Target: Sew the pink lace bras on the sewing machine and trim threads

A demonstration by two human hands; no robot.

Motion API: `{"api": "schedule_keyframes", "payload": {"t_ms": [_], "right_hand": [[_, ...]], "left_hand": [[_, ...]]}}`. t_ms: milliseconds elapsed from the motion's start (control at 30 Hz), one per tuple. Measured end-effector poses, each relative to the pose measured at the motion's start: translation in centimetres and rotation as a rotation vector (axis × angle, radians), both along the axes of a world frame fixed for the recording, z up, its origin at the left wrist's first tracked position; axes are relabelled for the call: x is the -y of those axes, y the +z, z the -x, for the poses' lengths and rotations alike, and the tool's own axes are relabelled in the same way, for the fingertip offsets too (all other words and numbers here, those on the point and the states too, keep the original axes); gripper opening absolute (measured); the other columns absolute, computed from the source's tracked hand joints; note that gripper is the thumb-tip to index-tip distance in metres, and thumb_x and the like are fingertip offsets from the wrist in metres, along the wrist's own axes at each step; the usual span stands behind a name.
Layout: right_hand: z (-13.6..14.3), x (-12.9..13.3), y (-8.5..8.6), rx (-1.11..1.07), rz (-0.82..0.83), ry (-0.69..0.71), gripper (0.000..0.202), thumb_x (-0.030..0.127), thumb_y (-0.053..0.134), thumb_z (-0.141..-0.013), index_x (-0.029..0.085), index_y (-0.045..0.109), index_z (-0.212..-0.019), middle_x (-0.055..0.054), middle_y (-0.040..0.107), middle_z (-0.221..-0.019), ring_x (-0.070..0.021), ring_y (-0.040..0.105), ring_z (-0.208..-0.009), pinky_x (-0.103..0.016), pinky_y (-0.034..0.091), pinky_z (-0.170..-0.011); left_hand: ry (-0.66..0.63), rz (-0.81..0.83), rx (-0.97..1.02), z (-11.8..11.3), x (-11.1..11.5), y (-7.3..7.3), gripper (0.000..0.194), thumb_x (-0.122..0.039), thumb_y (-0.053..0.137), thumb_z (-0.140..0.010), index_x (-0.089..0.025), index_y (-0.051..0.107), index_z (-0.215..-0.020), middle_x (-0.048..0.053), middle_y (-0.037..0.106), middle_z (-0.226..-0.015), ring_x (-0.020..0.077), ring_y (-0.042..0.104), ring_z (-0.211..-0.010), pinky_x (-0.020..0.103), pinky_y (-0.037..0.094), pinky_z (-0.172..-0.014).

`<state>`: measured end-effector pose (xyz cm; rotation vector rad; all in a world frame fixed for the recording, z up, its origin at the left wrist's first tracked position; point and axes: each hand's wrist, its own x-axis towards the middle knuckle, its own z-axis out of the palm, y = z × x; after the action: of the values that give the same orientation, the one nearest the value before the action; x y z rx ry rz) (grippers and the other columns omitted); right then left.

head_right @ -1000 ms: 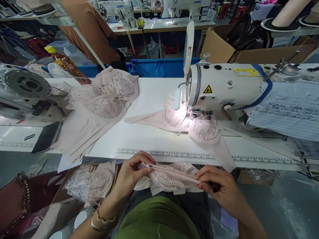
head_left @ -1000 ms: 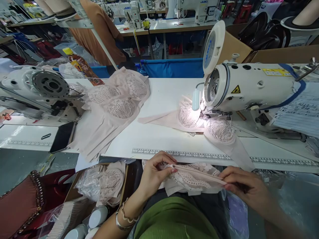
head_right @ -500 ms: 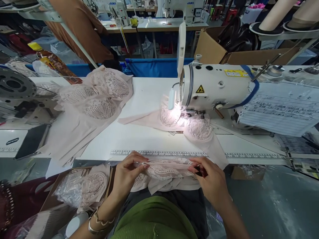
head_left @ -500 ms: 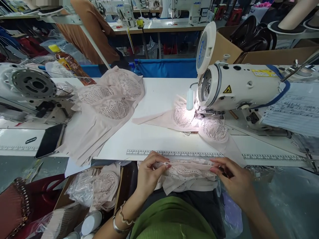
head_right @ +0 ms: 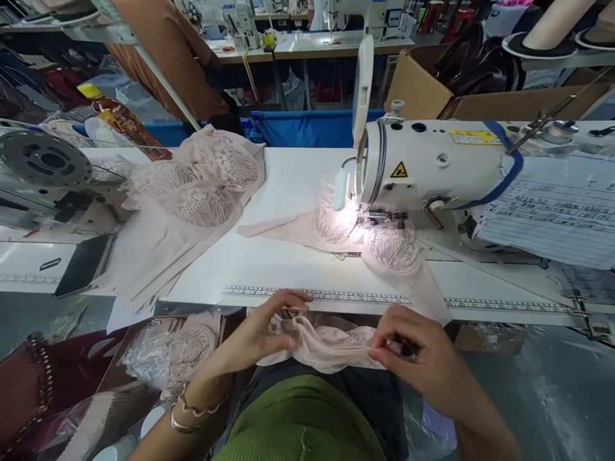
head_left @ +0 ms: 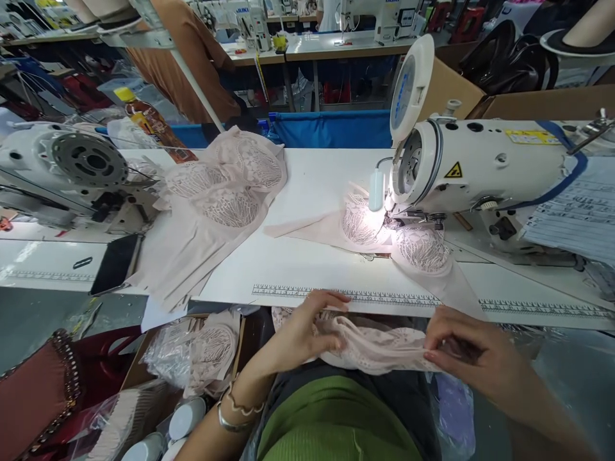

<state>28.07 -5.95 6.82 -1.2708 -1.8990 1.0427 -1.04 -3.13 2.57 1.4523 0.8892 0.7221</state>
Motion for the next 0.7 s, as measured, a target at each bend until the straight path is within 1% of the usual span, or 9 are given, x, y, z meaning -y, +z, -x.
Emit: {"api": "schedule_keyframes", "payload": {"t_ms": [33,67,133,167,267,367,433,533,700], "right_hand": [[0.7,0.0,0.0,0.025,-0.027,0.02,0.021,0.033,0.067,-0.095,0.026,0.066,-0.075,-0.001,0.061,-0.071,-0.0149,0.053,-0.058,-0.027,0.038,-0.049],[1.4,0.1,-0.1,0.052,-0.054,0.042,0.018,0.028,0.067,-0.094,0.025,0.066,-0.077,-0.001,0.062,-0.072,-0.0154,0.055,-0.061,-0.026,0.039,-0.052],[2.7,0.1,-0.5,0.094,-0.089,0.086,0.015,0.021,0.065,-0.093,0.025,0.063,-0.079,-0.001,0.062,-0.074,-0.0164,0.057,-0.068,-0.026,0.04,-0.055],[3.1,0.2,-0.7,0.104,-0.088,0.107,0.016,0.019,0.063,-0.093,0.025,0.061,-0.079,-0.001,0.061,-0.075,-0.0166,0.058,-0.07,-0.026,0.04,-0.056],[3.1,0.3,-1.7,0.112,-0.011,0.088,0.01,0.022,0.061,-0.095,0.025,0.058,-0.086,0.0,0.059,-0.078,-0.015,0.054,-0.065,-0.025,0.038,-0.053],[1.9,0.5,-2.6,0.086,0.079,0.023,0.01,0.032,0.064,-0.096,0.027,0.055,-0.095,0.005,0.051,-0.072,-0.0125,0.044,-0.054,-0.024,0.033,-0.048],[1.1,0.5,-3.1,0.061,0.095,0.021,0.014,0.032,0.064,-0.096,0.027,0.052,-0.09,0.005,0.052,-0.074,-0.0119,0.04,-0.054,-0.025,0.031,-0.049],[0.7,0.4,-3.4,0.022,0.077,0.041,0.019,0.029,0.062,-0.097,0.026,0.05,-0.084,0.002,0.058,-0.081,-0.0121,0.042,-0.058,-0.025,0.033,-0.053],[1.1,0.2,-3.2,-0.093,0.063,0.013,0.015,0.031,0.058,-0.101,0.026,0.061,-0.087,-0.001,0.065,-0.09,-0.0131,0.05,-0.063,-0.026,0.037,-0.056]], "left_hand": [[-0.094,-0.061,-0.029,-0.5,0.1,0.4,0.046,-0.024,0.084,-0.08,-0.022,0.065,-0.123,0.012,0.061,-0.134,0.0262,0.057,-0.125,0.038,0.045,-0.104],[-0.17,-0.128,-0.039,-1.2,0.2,0.7,0.049,-0.025,0.083,-0.082,-0.022,0.063,-0.126,0.013,0.059,-0.135,0.0264,0.054,-0.127,0.038,0.043,-0.107],[-0.245,-0.227,-0.02,-2.8,0.5,0.8,0.022,-0.026,0.074,-0.091,-0.02,0.067,-0.111,0.011,0.063,-0.118,0.0233,0.058,-0.114,0.035,0.046,-0.1],[-0.243,-0.252,-0.001,-3.6,0.7,0.6,0.008,-0.025,0.068,-0.095,-0.018,0.067,-0.097,0.009,0.063,-0.107,0.021,0.059,-0.105,0.032,0.047,-0.094],[-0.162,-0.238,0.071,-5.2,0.9,-0.3,0.02,-0.021,0.061,-0.098,-0.017,0.06,-0.079,0.005,0.06,-0.088,0.0162,0.057,-0.087,0.026,0.046,-0.08],[-0.107,-0.19,0.117,-5.3,0.7,-1.0,0.019,-0.02,0.063,-0.097,-0.017,0.059,-0.079,0.004,0.058,-0.087,0.0148,0.056,-0.084,0.024,0.044,-0.075],[-0.103,-0.176,0.119,-5.0,0.5,-1.2,0.019,-0.021,0.063,-0.097,-0.017,0.059,-0.079,0.004,0.059,-0.087,0.0147,0.056,-0.084,0.024,0.043,-0.075],[-0.099,-0.177,0.115,-4.8,0.4,-1.2,0.019,-0.021,0.063,-0.097,-0.016,0.06,-0.079,0.004,0.06,-0.087,0.015,0.057,-0.085,0.025,0.044,-0.076],[-0.088,-0.13,0.151,-5.0,0.5,-0.7,0.021,-0.021,0.064,-0.096,-0.016,0.06,-0.076,0.006,0.064,-0.09,0.0149,0.061,-0.087,0.024,0.046,-0.078]]}}
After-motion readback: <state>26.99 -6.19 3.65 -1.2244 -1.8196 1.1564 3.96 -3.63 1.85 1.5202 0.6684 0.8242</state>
